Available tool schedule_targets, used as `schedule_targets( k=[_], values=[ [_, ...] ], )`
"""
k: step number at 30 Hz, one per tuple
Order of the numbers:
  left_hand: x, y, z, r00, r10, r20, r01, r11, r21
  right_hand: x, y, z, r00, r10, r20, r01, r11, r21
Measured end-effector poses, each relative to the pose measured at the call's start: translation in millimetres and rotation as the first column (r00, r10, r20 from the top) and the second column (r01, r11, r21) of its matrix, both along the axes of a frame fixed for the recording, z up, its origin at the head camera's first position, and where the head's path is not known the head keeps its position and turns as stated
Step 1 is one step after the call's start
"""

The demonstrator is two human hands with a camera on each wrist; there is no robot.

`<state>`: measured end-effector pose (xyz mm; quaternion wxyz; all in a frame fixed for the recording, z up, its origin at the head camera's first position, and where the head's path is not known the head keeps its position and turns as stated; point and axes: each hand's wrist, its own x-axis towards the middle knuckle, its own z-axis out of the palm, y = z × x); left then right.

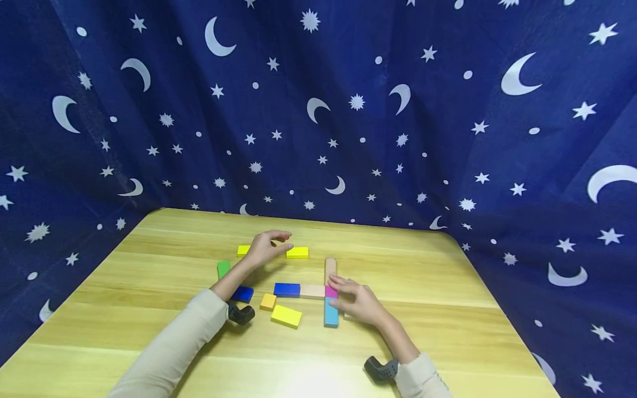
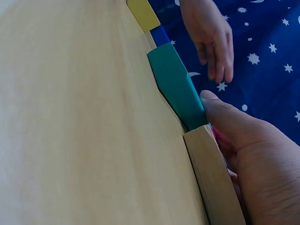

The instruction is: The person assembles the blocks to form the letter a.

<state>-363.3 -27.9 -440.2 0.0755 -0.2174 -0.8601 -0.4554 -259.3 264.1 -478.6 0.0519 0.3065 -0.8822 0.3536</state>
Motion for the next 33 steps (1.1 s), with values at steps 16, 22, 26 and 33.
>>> schedule_targets(
  k=[16,22,26,33],
  values=[
    [-14.1,14.0,-16.2,0.995,-0.032,0.09,0.053,0.971,-0.234,2.0,-1.1,1.7,1.0,0.003,-0.016,-0.003,1.0,-0.007],
    [-15.5,14.4,-19.3,0.994,-0.029,0.107,0.054,0.97,-0.236,1.7,-3.3,2.3,1.0,0.014,-0.022,-0.015,1.0,-0.008],
    [-14.3,18.7,-16.0,0.992,-0.071,0.104,0.094,0.969,-0.23,1.7,-4.3,4.1,1.0,0.01,-0.015,-0.01,1.0,-0.006],
    [-6.9,34.2,-10.4,0.975,-0.17,0.142,0.199,0.955,-0.221,2.2,-2.2,1.8,1.0,0.002,-0.016,-0.002,1.0,-0.008]
  ],
)
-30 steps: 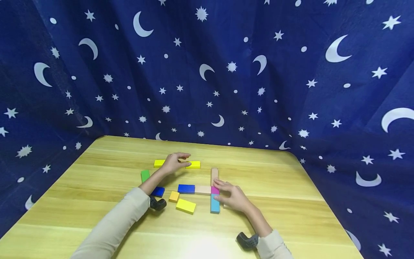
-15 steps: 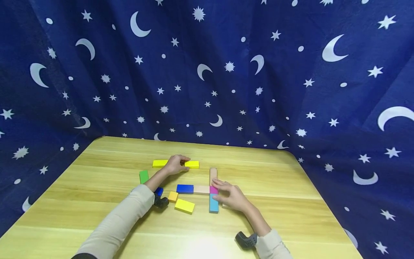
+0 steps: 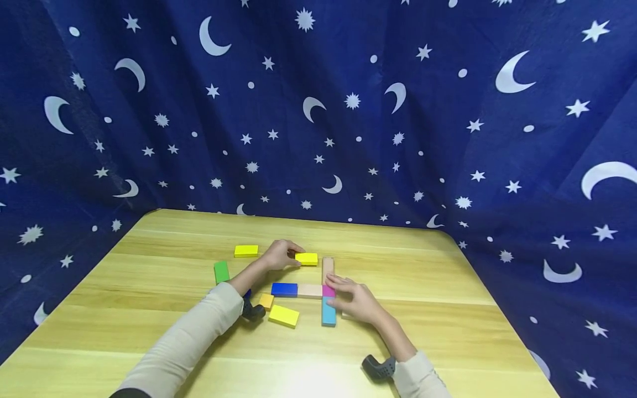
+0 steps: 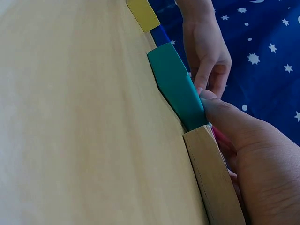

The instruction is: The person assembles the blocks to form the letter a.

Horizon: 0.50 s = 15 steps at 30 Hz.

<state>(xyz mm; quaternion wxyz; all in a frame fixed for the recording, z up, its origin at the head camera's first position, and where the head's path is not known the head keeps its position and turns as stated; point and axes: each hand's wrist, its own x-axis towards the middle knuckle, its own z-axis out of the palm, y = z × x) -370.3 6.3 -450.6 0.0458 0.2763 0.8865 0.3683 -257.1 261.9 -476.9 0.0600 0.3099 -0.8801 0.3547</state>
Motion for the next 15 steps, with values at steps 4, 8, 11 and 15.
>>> schedule_targets(
  k=[4,8,11,15],
  values=[
    [2.4,6.9,0.7,1.0,-0.004,0.022,0.005,1.0,-0.026,0.1,0.7,-0.6,1.0,-0.008,0.009,0.008,1.0,0.014],
    [4.3,11.2,-0.8,1.0,-0.002,0.024,0.003,0.999,-0.032,2.0,0.0,-0.1,1.0,-0.015,0.015,0.015,1.0,0.009],
    [4.7,13.8,-2.1,1.0,0.004,0.018,-0.003,1.0,-0.023,3.1,-0.6,1.1,1.0,-0.018,0.013,0.018,1.0,0.009],
    [4.3,16.3,-2.8,1.0,0.016,0.006,-0.016,1.0,-0.024,3.0,-0.8,2.3,0.999,-0.023,0.024,0.023,1.0,0.019]
  ],
)
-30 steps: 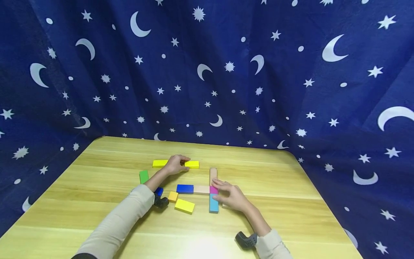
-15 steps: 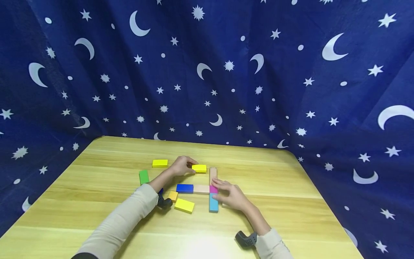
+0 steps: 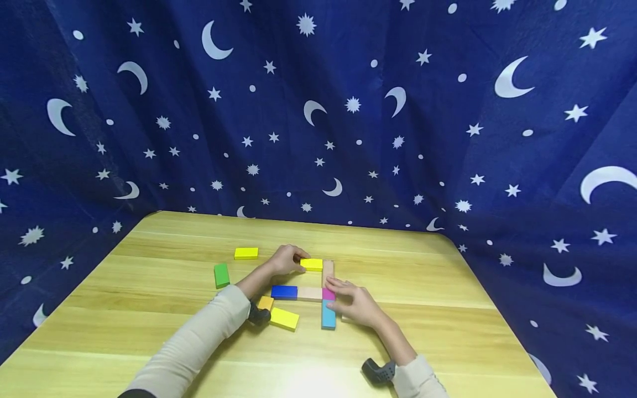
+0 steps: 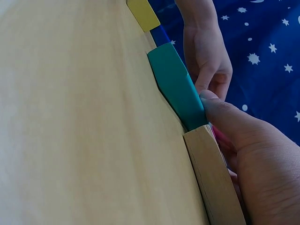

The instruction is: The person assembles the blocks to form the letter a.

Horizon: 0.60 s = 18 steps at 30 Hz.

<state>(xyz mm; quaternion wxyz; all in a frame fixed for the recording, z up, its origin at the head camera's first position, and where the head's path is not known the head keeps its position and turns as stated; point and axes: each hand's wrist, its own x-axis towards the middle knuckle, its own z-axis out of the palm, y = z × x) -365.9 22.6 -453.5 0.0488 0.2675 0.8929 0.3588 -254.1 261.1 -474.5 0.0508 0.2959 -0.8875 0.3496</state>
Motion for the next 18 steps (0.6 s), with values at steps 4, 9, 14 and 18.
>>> schedule_targets(
  k=[4,9,14,18],
  values=[
    [-0.1,1.2,-0.6,1.0,0.014,0.006,-0.013,1.0,-0.009,-0.3,0.1,0.4,1.0,0.002,0.013,-0.002,1.0,0.001],
    [-0.4,-0.2,-1.1,1.0,0.007,0.018,-0.007,1.0,0.015,-1.1,0.7,-0.1,1.0,0.002,0.011,-0.002,1.0,0.005],
    [0.3,-11.7,-1.9,0.998,0.005,0.056,-0.011,0.994,0.109,-0.9,0.1,-0.3,1.0,0.007,-0.009,-0.007,1.0,0.004],
    [-1.1,-29.5,-1.2,0.998,0.026,0.056,-0.036,0.982,0.187,-0.6,-0.8,-0.5,0.999,0.011,-0.033,-0.011,1.0,-0.002]
  ],
)
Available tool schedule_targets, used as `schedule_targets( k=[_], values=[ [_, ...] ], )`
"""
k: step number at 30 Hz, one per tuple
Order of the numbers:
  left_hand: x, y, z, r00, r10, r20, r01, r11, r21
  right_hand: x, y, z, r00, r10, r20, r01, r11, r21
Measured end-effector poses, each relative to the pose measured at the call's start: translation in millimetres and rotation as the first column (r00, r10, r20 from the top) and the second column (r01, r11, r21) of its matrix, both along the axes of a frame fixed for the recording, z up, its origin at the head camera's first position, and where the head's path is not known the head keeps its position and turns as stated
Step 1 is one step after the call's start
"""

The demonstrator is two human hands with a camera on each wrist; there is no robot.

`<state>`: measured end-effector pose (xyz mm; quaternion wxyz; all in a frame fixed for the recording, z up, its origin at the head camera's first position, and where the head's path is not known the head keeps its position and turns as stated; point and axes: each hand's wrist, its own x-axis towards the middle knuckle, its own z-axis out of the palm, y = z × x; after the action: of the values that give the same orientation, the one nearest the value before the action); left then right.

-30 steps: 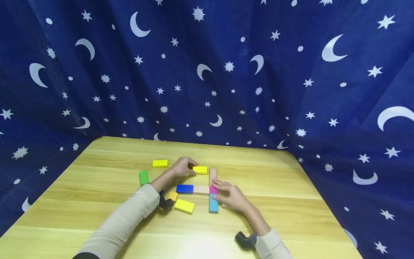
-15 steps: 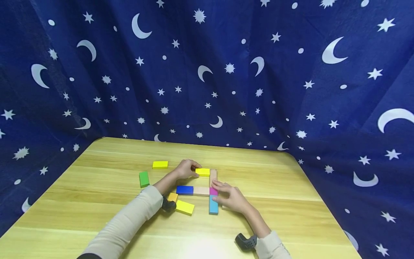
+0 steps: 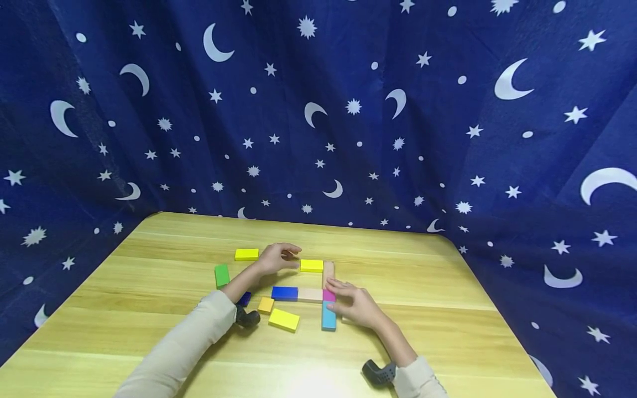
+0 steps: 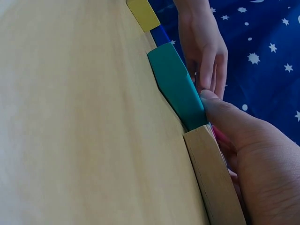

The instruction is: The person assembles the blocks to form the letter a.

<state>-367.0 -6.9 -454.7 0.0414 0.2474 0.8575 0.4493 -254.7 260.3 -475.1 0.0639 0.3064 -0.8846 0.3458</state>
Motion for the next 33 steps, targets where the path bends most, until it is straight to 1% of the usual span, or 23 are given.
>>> schedule_targets(
  k=[3,7,10,13,17,21,26,31,33],
  values=[
    [-2.6,-16.9,1.7,0.998,0.042,-0.043,-0.039,0.998,0.052,0.0,-0.5,-0.3,1.0,-0.001,-0.002,0.001,1.0,0.001],
    [-4.8,-41.3,6.1,0.99,0.121,-0.079,-0.113,0.988,0.101,0.7,0.0,-0.3,1.0,-0.007,0.015,0.006,1.0,0.002],
    [-6.3,-60.0,8.1,0.981,0.179,-0.071,-0.171,0.979,0.111,0.7,0.6,-0.5,1.0,-0.011,0.029,0.011,1.0,0.004],
    [-7.6,-77.7,7.3,0.974,0.217,-0.067,-0.209,0.972,0.107,0.2,1.3,-1.0,0.999,-0.016,0.039,0.016,1.0,0.006],
    [-8.5,-98.2,2.8,0.971,0.227,-0.071,-0.22,0.971,0.094,-0.4,1.5,-1.1,0.999,-0.012,0.042,0.011,1.0,0.003],
    [-8.8,-111.8,-1.8,0.969,0.236,-0.071,-0.232,0.971,0.059,-0.6,1.4,-1.4,0.999,-0.011,0.043,0.011,1.0,0.001],
    [-7.1,-121.2,-5.3,0.962,0.266,-0.052,-0.267,0.963,-0.016,-0.9,1.5,-2.0,0.999,-0.018,0.046,0.018,1.0,0.002],
    [-4.9,-125.1,-9.0,0.962,0.269,-0.055,-0.273,0.959,-0.076,-0.8,1.7,-2.0,0.999,-0.017,0.041,0.016,1.0,0.001],
    [-4.0,-124.8,-8.7,0.962,0.268,-0.058,-0.272,0.958,-0.091,-0.6,2.0,-2.3,0.999,-0.015,0.041,0.015,1.0,0.0]
  ],
)
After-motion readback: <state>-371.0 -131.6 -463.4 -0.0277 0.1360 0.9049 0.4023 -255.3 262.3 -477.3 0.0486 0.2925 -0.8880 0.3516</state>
